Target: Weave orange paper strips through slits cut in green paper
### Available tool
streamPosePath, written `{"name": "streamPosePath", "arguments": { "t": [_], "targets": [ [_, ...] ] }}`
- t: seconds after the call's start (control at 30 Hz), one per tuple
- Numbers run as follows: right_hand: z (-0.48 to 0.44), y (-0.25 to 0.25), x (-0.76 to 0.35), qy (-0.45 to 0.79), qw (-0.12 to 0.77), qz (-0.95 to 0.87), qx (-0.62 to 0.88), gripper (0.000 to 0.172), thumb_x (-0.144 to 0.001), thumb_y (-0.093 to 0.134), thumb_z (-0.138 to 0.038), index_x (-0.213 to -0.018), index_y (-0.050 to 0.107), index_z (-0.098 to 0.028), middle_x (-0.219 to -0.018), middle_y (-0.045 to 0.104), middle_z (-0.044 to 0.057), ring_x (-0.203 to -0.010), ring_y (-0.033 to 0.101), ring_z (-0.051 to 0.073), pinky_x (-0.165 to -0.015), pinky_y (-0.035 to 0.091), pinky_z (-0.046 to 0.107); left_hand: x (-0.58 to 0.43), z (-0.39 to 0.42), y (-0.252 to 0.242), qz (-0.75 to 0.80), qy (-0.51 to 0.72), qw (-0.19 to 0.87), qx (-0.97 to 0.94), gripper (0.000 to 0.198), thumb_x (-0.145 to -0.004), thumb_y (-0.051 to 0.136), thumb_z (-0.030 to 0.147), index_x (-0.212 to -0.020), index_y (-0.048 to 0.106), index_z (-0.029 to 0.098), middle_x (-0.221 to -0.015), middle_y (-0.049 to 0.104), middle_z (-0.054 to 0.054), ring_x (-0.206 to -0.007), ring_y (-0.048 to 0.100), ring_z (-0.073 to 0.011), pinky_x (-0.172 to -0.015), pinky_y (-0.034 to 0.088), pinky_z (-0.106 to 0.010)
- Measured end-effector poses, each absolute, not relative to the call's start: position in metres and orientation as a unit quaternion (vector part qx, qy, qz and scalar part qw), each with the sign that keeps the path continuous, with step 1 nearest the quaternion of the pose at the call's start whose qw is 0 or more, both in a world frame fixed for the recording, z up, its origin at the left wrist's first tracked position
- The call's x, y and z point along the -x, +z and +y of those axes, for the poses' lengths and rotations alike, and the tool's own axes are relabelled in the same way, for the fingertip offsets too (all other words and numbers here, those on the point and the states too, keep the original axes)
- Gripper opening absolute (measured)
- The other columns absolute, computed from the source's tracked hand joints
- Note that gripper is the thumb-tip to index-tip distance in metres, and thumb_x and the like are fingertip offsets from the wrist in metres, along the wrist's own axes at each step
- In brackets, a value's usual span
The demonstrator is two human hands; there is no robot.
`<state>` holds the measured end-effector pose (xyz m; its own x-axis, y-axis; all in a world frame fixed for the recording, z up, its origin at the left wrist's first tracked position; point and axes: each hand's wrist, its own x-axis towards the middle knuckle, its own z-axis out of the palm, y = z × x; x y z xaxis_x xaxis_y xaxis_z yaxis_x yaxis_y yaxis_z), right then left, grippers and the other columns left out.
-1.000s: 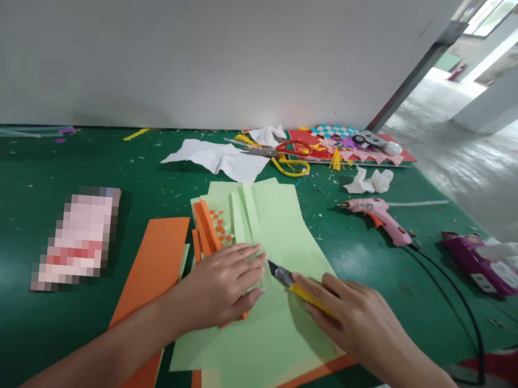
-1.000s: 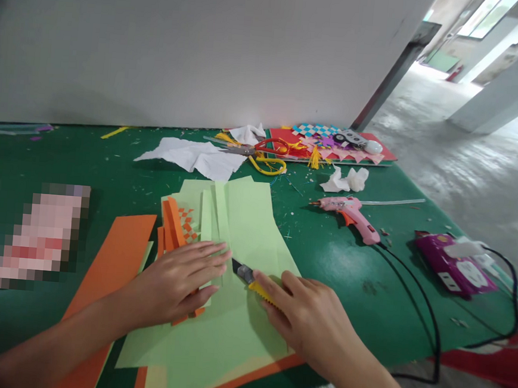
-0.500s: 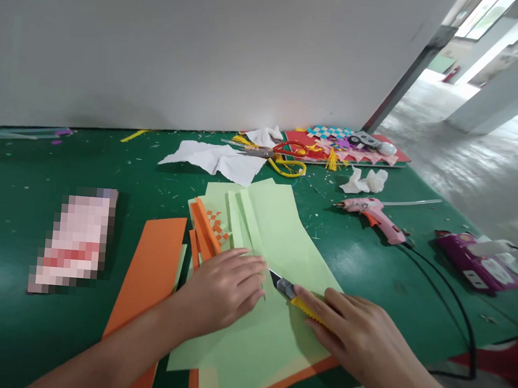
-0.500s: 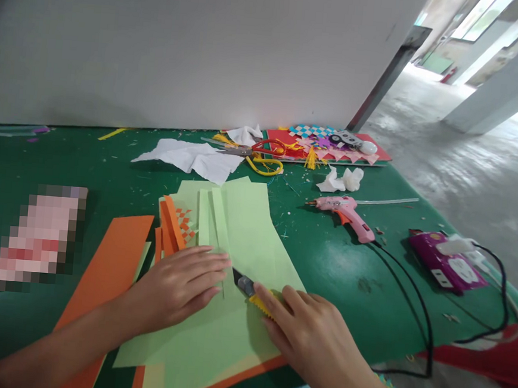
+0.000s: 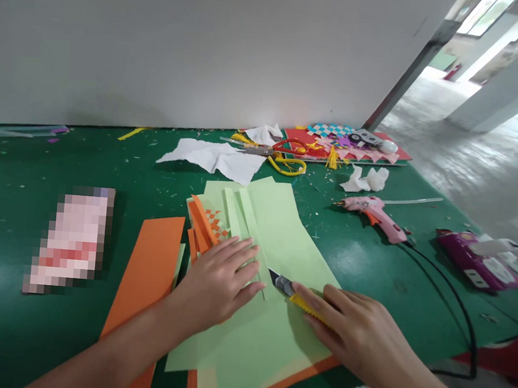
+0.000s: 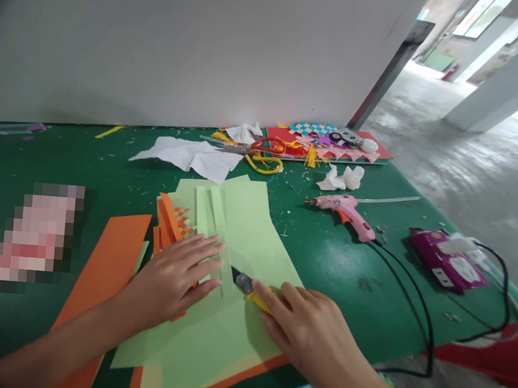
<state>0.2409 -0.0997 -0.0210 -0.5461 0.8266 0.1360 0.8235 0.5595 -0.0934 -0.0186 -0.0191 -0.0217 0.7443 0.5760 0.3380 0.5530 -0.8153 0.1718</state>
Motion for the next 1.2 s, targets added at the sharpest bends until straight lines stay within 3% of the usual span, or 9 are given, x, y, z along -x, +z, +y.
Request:
{"name": "streamPosePath", "arguments": {
  "t": [0.77,1.2],
  "targets": [
    [-0.061,-0.023,-0.233,-0.024,0.085,-0.865,0.494,0.036,-0.097,0.045,-0.036,-0.131,0.053,-0.028,-0.074,0.058,-0.001,-0.054,0.056,0.013,-0.050,0.030,0.029,0.019,-0.018,-0.021,0.299,0.182,0.039,-0.936,0.032,-0.096,0.048,0.036,-0.102,0.070,0.014,-0.124,0.066,-0.012,-0.121,0.056,-0.0297,-0.101,0.048,-0.050],
    [-0.074,-0.022,-0.233,-0.029,0.084,-0.870,0.485,0.036,-0.098,0.043,-0.035,-0.131,0.053,-0.026,-0.075,0.058,0.000,-0.054,0.056,0.013,-0.051,0.034,0.029,0.017,-0.023,-0.019,0.266,0.227,0.015,-0.937,0.031,-0.094,0.051,0.037,-0.094,0.069,0.011,-0.110,0.072,-0.013,-0.109,0.064,-0.0295,-0.096,0.051,-0.050]
  ]
}}
